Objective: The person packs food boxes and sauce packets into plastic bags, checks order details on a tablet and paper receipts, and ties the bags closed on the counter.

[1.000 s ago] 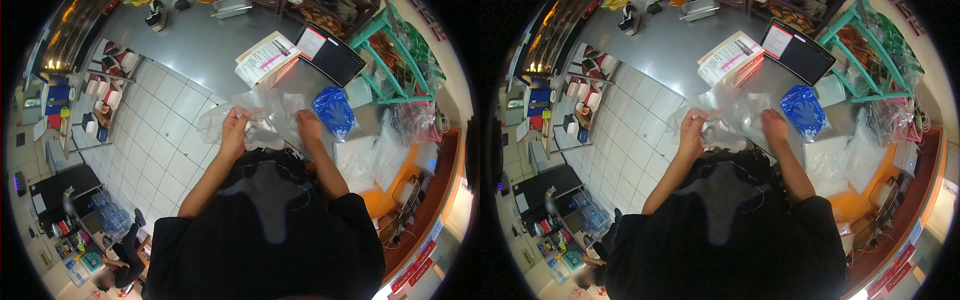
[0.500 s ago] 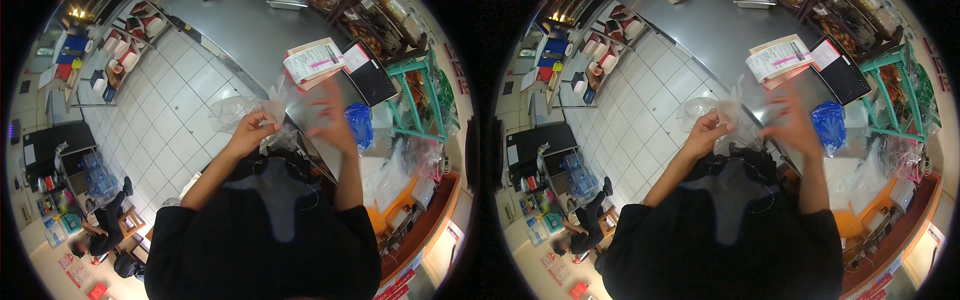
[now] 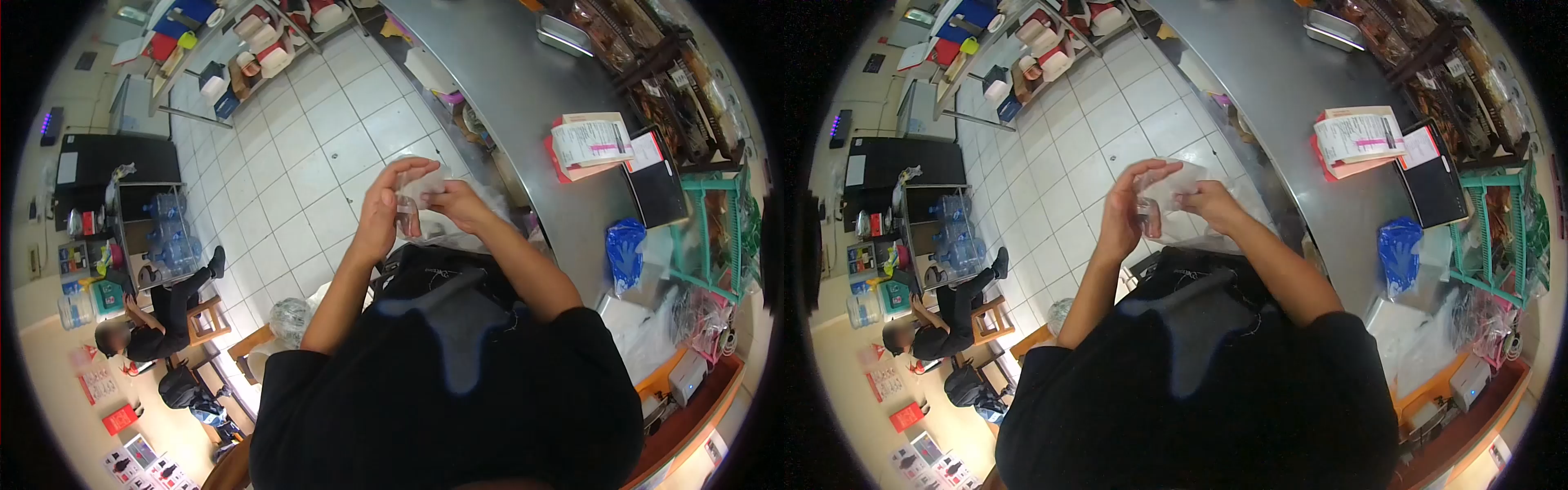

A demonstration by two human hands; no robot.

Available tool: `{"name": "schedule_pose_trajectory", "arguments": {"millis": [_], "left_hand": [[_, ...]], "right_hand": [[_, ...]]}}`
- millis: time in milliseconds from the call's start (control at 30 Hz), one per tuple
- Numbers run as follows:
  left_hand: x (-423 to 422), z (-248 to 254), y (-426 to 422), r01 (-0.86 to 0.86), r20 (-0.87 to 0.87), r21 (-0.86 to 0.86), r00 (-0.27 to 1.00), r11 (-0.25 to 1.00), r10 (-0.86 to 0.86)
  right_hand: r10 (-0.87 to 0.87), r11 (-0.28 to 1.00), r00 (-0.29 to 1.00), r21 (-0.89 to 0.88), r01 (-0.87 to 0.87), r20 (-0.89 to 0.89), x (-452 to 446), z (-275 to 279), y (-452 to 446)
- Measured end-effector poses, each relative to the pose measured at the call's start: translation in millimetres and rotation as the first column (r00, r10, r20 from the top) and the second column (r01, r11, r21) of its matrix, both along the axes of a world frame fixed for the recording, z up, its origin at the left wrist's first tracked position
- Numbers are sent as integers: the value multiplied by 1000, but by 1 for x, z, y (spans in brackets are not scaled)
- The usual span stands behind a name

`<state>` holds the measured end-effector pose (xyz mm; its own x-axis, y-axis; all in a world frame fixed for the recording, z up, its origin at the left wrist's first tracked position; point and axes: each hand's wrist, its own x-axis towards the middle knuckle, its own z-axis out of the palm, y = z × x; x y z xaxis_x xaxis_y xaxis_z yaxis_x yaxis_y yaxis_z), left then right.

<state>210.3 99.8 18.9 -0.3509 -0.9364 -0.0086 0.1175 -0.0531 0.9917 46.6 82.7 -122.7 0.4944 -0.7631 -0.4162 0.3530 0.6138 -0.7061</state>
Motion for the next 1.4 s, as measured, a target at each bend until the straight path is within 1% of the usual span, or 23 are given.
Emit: {"name": "schedule_pose_trajectory", "arguments": {"millis": [33,67,100,133,200,233,300,367,400,433,500,600,633,700,733,833,967,1000,1100,1167,1233,1333,1400], "left_hand": [[9,1,6,-1,22,82,1000,997,-1],[16,0,12,-4,106,43,994,999,0],[23,-4,15,-50,124,33,991,998,46],[30,-9,18,-88,138,23,987,996,84],[39,-20,18,-148,156,-17,976,989,149],[45,-23,15,-168,200,-27,965,985,170],[52,-25,12,-245,116,27,964,969,241],[57,-24,7,-271,100,47,959,962,265],[59,-26,4,-254,138,89,961,963,241],[60,-28,0,-244,180,126,959,962,220],[56,-32,-7,-179,217,204,967,962,134],[51,-56,-17,-102,293,254,956,962,24],[46,-61,-19,-90,311,233,950,968,14],[41,-52,-24,-66,409,317,910,946,-74],[38,-47,-26,-52,455,366,881,929,-129],[30,-59,-30,-84,468,427,873,900,-140],[11,-56,-37,-200,484,424,874,883,-34],[7,-55,-39,-232,480,409,877,883,8],[2,-55,-43,-310,469,373,876,875,110],[-2,-58,-44,-366,430,335,879,869,205],[-4,-50,-51,-368,444,340,874,866,197],[2,-46,-56,-356,426,284,879,890,216],[11,-35,-63,-283,409,204,894,937,181]], "right_hand": [[-32,927,920,-355,-119,-391,21,-37,3],[-208,730,703,-586,-352,-681,38,-69,5],[-256,615,588,-599,-513,-767,45,-67,5],[-341,487,469,-580,-653,-815,52,-66,4],[-63,512,521,-475,-715,-851,34,-46,6],[-18,517,544,-474,-713,-839,25,-13,3],[78,553,644,-504,-663,-761,-17,77,-6],[-300,450,613,-675,-584,-731,-95,96,-26],[-424,433,484,-641,-634,-765,-135,128,-42],[-407,492,360,-533,-688,-840,-179,154,-61],[-600,330,-58,-181,-926,-798,-261,163,-80],[-352,259,-203,113,-959,-914,-328,133,-110],[-344,245,-184,101,-964,-921,-330,133,-126],[-324,215,-145,76,-974,-935,-330,132,-159],[-356,209,-80,4,-978,-931,-328,130,-175],[-144,259,-149,108,-960,-978,-315,128,-229],[-378,154,-84,26,-988,-922,-317,94,-280],[-456,160,17,-100,-982,-890,-322,81,-282],[-392,184,180,-268,-946,-902,-323,93,-250],[-137,123,123,-140,-983,-983,-323,109,-210],[-142,-84,93,-82,-993,-985,-330,98,-169],[-174,-31,70,-66,-997,-982,-337,63,-144],[-224,104,41,-66,-992,-974,-317,67,-148]]}}
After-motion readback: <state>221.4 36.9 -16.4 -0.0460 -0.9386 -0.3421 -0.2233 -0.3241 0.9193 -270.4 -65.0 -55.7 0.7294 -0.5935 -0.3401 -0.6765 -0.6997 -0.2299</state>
